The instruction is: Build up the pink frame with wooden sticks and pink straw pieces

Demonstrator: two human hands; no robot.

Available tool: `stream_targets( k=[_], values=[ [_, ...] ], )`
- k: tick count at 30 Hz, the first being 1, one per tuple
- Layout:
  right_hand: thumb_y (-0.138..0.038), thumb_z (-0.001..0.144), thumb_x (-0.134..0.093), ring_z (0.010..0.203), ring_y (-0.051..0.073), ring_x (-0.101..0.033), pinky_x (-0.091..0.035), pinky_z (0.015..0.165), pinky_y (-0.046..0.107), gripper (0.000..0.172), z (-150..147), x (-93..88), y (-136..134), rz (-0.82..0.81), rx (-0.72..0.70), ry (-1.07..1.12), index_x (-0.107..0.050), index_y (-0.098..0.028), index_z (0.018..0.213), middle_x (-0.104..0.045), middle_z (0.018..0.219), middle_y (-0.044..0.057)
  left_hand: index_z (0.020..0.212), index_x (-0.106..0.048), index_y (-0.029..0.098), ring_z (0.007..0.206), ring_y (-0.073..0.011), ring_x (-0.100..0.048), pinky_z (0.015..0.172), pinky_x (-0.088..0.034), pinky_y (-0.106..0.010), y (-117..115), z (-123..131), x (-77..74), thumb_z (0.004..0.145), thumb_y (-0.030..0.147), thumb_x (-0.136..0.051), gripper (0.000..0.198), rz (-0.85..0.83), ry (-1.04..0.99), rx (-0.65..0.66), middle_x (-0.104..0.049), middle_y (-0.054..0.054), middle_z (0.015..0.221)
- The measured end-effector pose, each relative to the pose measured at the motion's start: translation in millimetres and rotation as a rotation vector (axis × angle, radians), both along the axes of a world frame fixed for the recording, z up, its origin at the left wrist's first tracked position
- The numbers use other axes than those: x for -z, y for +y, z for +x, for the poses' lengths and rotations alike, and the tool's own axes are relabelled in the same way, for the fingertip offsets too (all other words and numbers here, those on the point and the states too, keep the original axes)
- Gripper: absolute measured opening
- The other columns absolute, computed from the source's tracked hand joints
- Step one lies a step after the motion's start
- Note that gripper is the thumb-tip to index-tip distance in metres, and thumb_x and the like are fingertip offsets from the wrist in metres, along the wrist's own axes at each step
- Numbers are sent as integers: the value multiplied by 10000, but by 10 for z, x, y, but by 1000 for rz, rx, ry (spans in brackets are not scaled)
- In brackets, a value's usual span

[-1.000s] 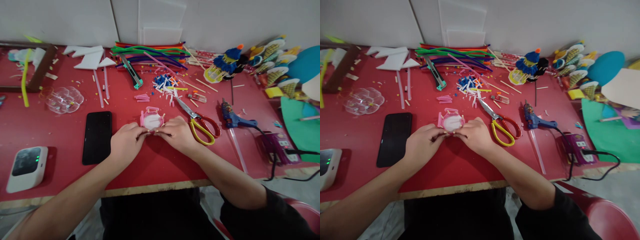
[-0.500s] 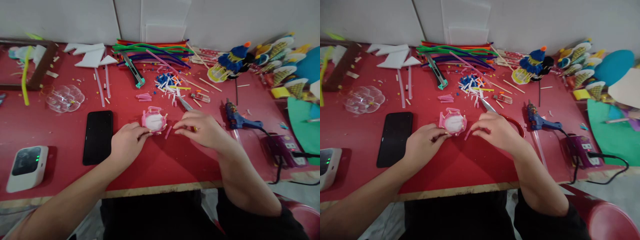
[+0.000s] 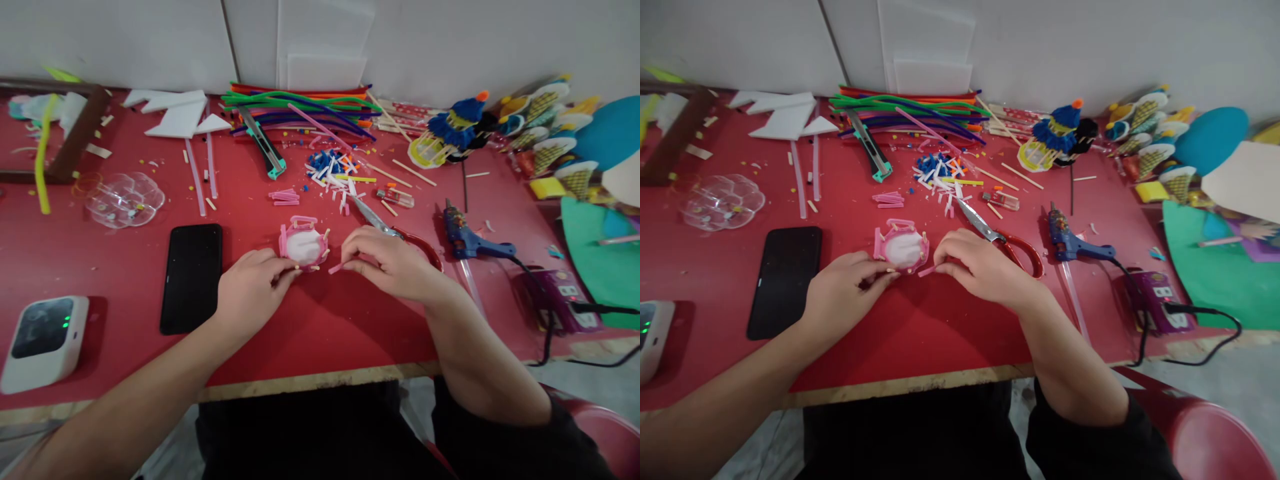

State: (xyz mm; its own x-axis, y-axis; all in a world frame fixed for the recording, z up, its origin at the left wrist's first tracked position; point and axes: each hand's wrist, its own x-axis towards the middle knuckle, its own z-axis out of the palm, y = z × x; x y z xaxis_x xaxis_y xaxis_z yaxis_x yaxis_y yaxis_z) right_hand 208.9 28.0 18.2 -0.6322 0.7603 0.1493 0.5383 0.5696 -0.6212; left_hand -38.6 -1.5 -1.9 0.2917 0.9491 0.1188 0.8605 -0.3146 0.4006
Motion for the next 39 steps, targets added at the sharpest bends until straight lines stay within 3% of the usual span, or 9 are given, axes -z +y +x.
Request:
stream_targets(
  k=[5,8,12,23,31,39],
  values=[
    [-212,927,-578,754,138,-606,-457,693,256,55,-10,-46,-37,78,156,157,-611,-207,883,-668,843,15,900,-764,242,710,-181,-588,573,-380,-271,-6,-1,-8,904,325,-606,178,29,-12,24,-648,-9,705],
    [-166,895,-581,727,135,-604,-456,675,255,66,49,-52,-16,40,108,23,-629,-197,862,-672,817,13,924,-762,239,717,-178,-592,583,-388,-267,-8,-4,0,911,333,-594,192,47,-14,23,-650,-11,717],
    [-168,878,-583,824,181,-616,-470,768,315,109,92,-21,16,32,9,-175,-673,-196,823,-674,843,42,952,-763,240,703,-176,-590,590,-396,-268,-11,-7,19,921,327,-576,208,68,-8,36,-640,-14,702],
    [-251,945,-576,712,127,-660,-446,637,224,209,-198,229,-92,143,56,-106,-747,-250,1065,-742,812,11,984,-749,225,778,-182,-638,660,-456,-274,-25,1,52,933,312,-562,212,102,-43,96,-689,-27,829],
    [-264,945,-589,780,144,-700,-488,710,241,187,-301,331,-63,175,67,57,-772,-234,965,-777,866,23,983,-747,240,780,-183,-635,651,-456,-273,-29,0,42,929,323,-572,202,69,-24,64,-683,-19,809],
    [-274,914,-626,733,154,-695,-475,698,274,154,-325,346,-75,204,110,-9,-780,-260,909,-779,802,12,990,-758,280,798,-175,-629,668,-465,-272,-13,-12,35,926,294,-577,192,20,-76,45,-666,-14,829]
  ],
)
